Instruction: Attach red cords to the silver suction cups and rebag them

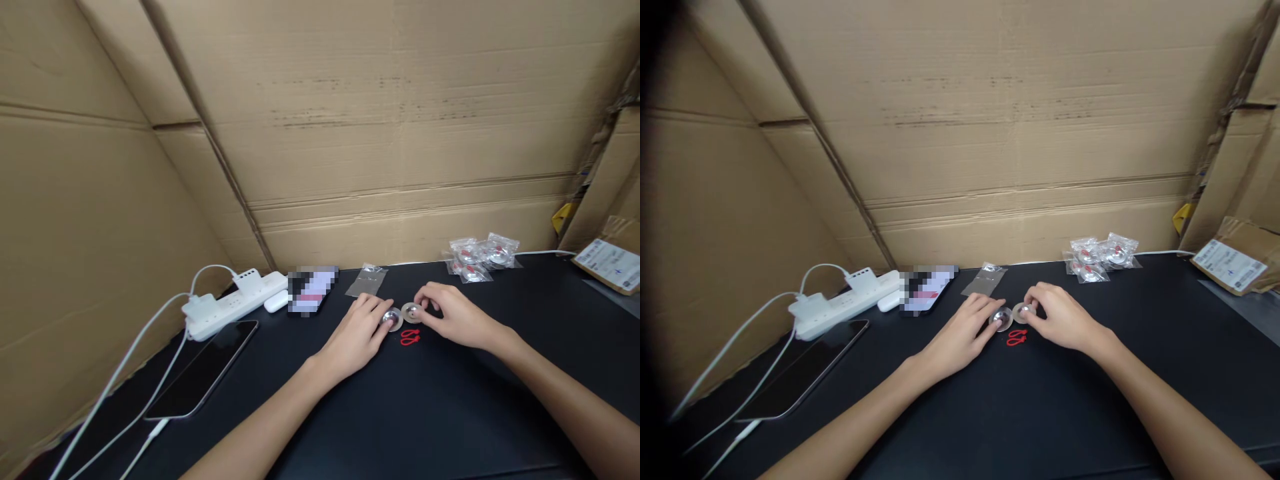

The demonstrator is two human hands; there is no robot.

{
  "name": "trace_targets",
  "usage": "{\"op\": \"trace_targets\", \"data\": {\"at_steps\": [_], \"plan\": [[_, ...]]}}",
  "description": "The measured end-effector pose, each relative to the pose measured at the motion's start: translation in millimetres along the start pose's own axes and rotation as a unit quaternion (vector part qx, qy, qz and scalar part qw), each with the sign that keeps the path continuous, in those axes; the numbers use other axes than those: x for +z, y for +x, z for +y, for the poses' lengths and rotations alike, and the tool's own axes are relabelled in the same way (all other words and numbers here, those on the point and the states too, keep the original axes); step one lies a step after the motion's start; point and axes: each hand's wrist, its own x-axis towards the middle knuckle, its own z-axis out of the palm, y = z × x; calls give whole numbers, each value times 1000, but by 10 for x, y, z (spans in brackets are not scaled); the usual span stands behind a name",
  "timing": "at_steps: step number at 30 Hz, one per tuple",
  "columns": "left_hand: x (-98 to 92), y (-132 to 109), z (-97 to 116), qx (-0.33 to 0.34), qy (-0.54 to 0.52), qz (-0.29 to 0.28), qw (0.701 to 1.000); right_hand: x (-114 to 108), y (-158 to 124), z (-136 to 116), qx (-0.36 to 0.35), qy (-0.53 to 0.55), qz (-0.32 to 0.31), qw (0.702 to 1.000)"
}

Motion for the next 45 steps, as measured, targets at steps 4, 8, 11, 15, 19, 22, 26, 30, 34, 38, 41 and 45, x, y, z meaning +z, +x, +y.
{"op": "trace_targets", "data": {"at_steps": [4, 8, 11, 15, 19, 22, 26, 30, 34, 38, 41, 45], "plan": [[12, 10, 22, -18, -32, 9, 999, 137, 15, 145, 34, -28, 39, 998], [-19, 20, 63, -63, -91, 35, 993, 219, 16, 138, 48, 38, 38, 997], [-50, 31, 70, -90, -113, 58, 988, 242, 30, 89, 75, 162, 51, 983], [-46, 42, 2, -143, -194, 66, 968, 268, 75, 80, 110, 307, 63, 943], [-19, 52, -60, -192, -255, 62, 946, 279, 101, 54, 126, 383, 60, 913], [-14, 56, -31, -192, -285, 66, 937, 305, 87, -30, 115, 412, 77, 901], [6, 55, 59, -193, -353, 46, 914, 388, 55, -146, 108, 447, 59, 886], [32, 57, 105, -174, -420, 23, 891, 438, 31, -183, 120, 413, 56, 901], [-5, 58, 154, -131, -467, 12, 875, 429, 12, -185, 106, 360, 83, 923], [-46, 42, 239, -117, -472, 11, 874, 423, -3, -200, 87, 331, 88, 936], [-41, 30, 249, -119, -457, 9, 881, 419, -8, -221, 92, 340, 84, 932], [-30, 37, 184, -121, -457, 8, 881, 389, -10, -251, 81, 356, 61, 929]]}}
